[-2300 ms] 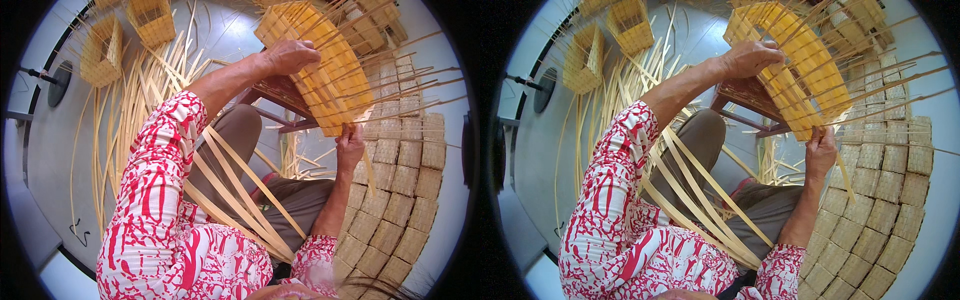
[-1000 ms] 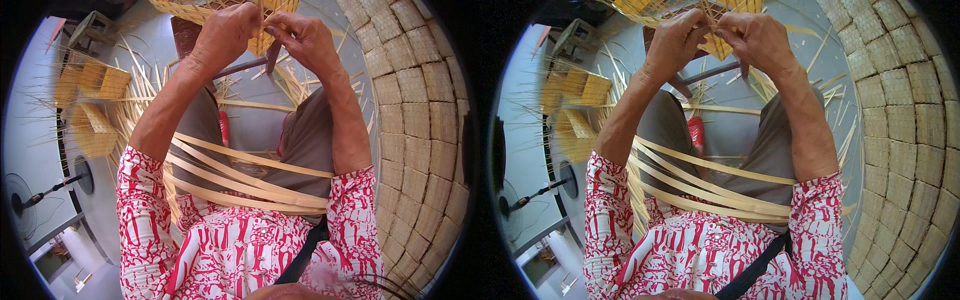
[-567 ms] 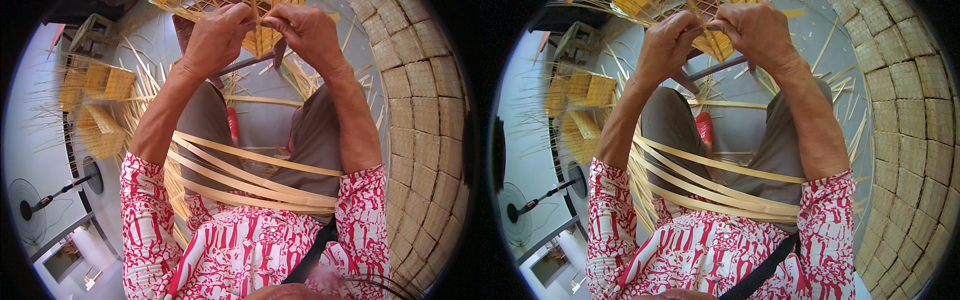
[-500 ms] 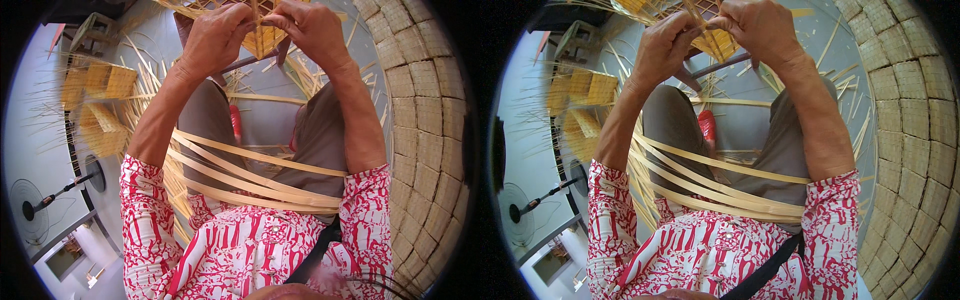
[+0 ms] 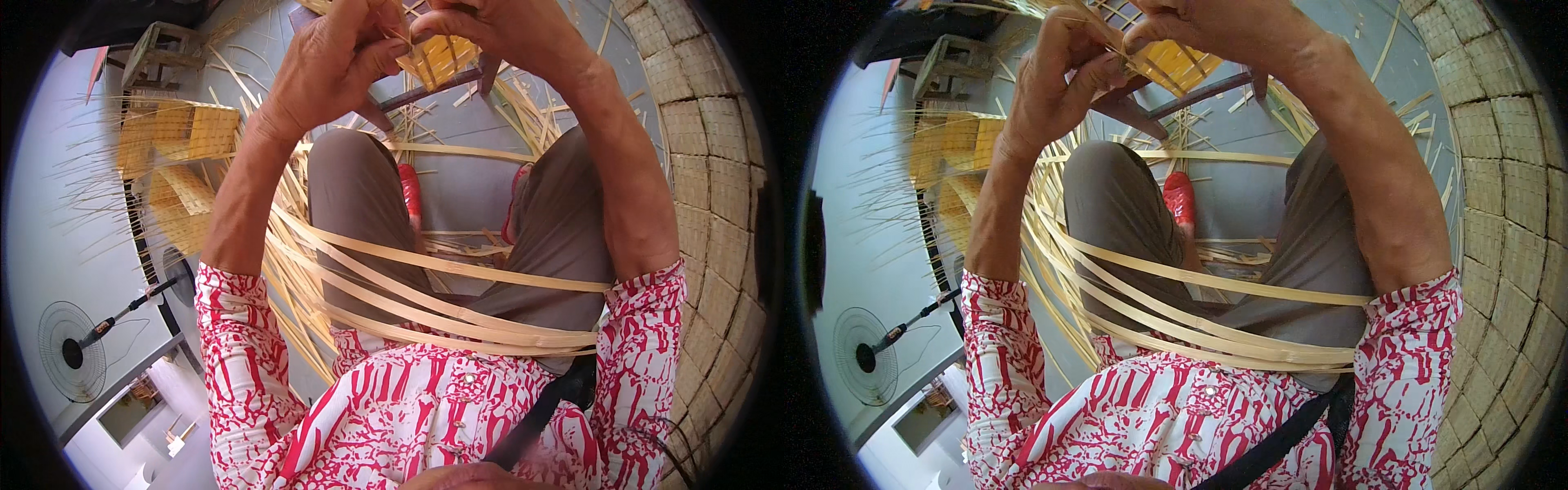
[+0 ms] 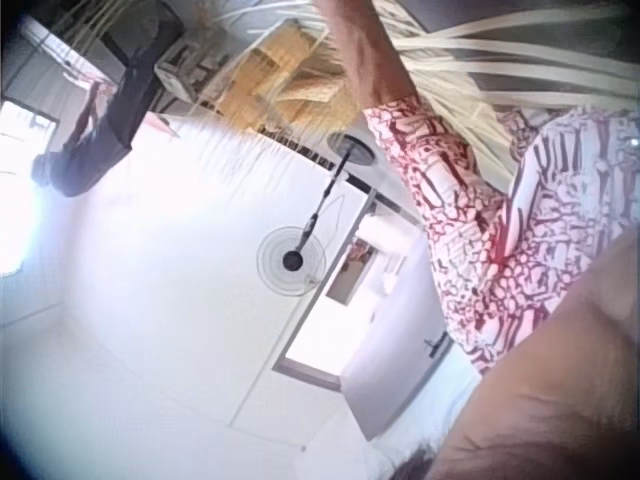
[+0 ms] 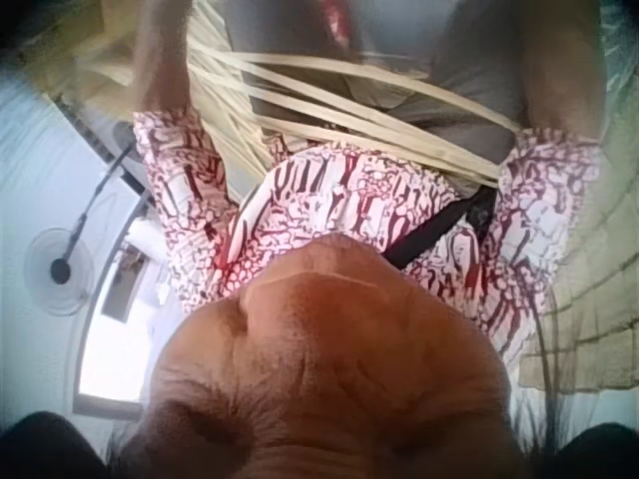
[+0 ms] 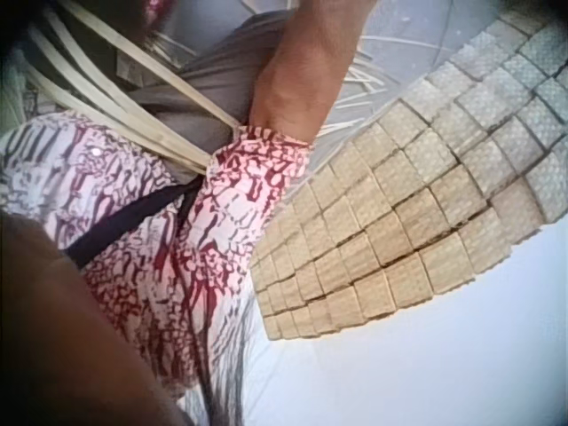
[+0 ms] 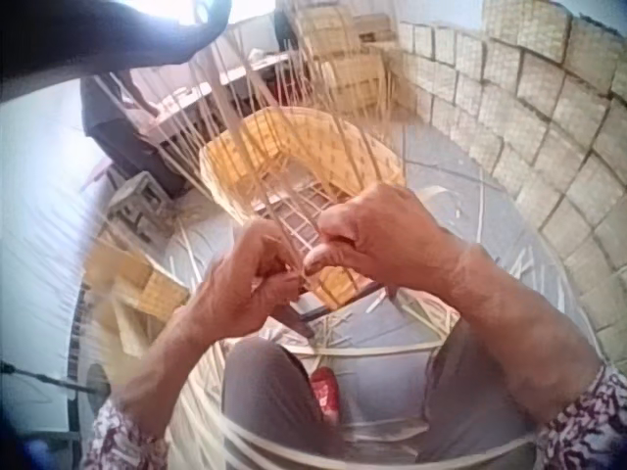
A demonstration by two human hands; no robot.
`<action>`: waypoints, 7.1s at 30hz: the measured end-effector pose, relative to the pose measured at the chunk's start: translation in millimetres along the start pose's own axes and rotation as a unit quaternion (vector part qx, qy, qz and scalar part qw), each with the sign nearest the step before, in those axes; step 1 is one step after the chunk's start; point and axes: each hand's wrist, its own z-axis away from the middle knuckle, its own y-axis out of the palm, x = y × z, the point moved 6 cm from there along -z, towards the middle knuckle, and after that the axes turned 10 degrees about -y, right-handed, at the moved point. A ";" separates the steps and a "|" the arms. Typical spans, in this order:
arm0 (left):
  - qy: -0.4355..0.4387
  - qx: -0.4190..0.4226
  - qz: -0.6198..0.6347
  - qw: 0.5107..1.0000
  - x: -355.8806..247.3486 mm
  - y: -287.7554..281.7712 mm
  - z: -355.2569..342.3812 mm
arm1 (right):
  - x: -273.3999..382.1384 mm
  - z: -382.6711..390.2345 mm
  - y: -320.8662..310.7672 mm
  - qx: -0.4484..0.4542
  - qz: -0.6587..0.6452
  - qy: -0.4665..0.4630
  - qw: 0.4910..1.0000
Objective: The person weaves a basket by hand, interlacing thin bamboo strips through a pre-formed frame. They repeatedly pull strips through the structure and adjust the weave to maintain tension.
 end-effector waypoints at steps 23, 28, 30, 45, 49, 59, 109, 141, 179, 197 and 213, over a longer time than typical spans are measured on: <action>-0.134 -0.242 0.050 0.960 37.6 -7.5 -0.1 | -51.7 41.9 57.0 -0.408 -0.706 0.393 0.424; -0.098 -0.251 0.083 0.959 37.6 -0.2 -5.2 | -49.9 27.7 46.4 -0.279 -0.795 0.305 0.444; -0.091 -0.240 0.048 0.965 35.5 -0.9 -2.5 | -35.4 6.7 31.1 -0.176 -0.740 0.261 0.595; -0.063 -0.293 0.042 0.953 40.1 1.3 -0.8 | -11.4 -5.4 7.8 -0.289 -0.418 0.295 0.809; -0.079 -0.291 0.059 0.952 41.6 -0.5 4.0 | -8.8 -12.7 2.1 -0.238 -0.359 0.247 0.868; -0.059 -0.323 0.054 0.943 32.5 0.1 2.4 | -47.7 15.5 -6.7 -0.407 -0.381 0.357 0.749; -0.201 0.112 0.073 0.970 88.3 -92.6 19.2 | -51.9 27.0 -19.2 0.004 0.023 0.116 0.993; -0.120 -0.497 0.170 0.843 78.3 -62.2 50.3 | -15.8 6.0 3.7 0.068 -0.195 0.147 0.967; -0.048 -0.013 -0.098 0.994 4.6 -9.2 8.6 | 1.9 -13.8 21.2 0.017 0.003 0.025 1.000; -0.205 -0.249 0.007 0.947 30.9 -21.5 26.2 | 23.7 -23.1 1.6 -0.180 0.055 0.048 0.981; -0.136 -0.258 0.018 0.956 41.2 -29.1 23.4 | -46.9 9.3 80.0 -0.284 -0.844 0.273 0.364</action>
